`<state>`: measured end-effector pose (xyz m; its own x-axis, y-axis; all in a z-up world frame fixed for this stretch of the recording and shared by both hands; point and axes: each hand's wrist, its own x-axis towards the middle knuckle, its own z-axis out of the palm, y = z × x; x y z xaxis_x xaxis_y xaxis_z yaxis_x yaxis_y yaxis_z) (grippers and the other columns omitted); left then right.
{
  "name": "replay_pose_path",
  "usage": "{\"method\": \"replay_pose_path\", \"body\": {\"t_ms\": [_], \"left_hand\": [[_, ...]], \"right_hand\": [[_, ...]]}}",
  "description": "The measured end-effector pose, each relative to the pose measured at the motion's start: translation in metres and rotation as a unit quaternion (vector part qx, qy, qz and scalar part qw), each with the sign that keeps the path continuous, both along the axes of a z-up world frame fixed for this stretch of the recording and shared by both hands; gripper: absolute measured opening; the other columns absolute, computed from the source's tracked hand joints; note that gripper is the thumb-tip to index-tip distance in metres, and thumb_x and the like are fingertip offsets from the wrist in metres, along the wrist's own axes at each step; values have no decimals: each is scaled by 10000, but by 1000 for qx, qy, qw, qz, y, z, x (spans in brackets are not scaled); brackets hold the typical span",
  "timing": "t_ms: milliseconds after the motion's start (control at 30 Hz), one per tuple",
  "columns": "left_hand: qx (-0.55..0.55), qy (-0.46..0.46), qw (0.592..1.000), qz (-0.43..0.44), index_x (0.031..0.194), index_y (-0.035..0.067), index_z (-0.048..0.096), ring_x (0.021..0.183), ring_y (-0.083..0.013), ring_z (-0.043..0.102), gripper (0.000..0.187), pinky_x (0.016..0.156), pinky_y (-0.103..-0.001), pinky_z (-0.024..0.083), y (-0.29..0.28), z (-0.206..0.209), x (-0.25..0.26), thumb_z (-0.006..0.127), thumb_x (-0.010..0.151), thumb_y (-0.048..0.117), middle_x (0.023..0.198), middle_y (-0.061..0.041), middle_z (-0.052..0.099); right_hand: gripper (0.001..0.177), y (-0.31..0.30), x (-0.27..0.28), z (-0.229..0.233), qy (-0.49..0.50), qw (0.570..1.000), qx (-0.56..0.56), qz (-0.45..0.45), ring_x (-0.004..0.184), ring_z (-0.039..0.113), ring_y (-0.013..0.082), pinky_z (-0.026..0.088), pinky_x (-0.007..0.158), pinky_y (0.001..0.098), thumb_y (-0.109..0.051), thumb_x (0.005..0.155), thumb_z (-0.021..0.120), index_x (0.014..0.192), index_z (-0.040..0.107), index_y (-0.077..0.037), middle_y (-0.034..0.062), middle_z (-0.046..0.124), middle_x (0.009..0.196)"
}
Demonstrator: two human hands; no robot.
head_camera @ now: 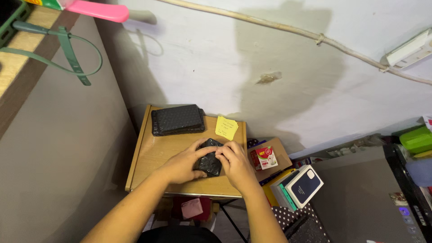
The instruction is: The person unwraps several bubble-wrapped items on a small wooden table. They remove the bubble wrap from each item and place the unwrapped boxes on a nearby chair. The items include a phone case box, a screen protector box, and a wireless earbuds box.
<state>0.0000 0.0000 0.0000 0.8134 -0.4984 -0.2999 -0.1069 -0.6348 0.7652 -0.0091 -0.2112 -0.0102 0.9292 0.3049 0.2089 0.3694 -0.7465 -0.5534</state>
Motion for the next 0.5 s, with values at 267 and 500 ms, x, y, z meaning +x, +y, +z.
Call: {"method": "replay_pose_path", "body": {"t_ms": [267,500], "left_hand": [[-44,-30,999,-7,1465,457,405,1378,-282,505,927,1077,-391,492,6,-13,3,863,729,131,1679,-11,198],[-64,3,998,-8,1462,459,394,1412,-255,499,919,1083,-372,489,9,-18,10,834,742,93,1710,4,138]], "right_hand": [[64,-12,-11,-3,85,988,125,-3,998,646,214,536,870,324,-102,955,650,998,642,-55,60,601,1096],[20,-32,-15,-35,94,960,263,26,1205,624,217,517,1014,341,-44,981,616,984,634,-35,72,597,1226]]}}
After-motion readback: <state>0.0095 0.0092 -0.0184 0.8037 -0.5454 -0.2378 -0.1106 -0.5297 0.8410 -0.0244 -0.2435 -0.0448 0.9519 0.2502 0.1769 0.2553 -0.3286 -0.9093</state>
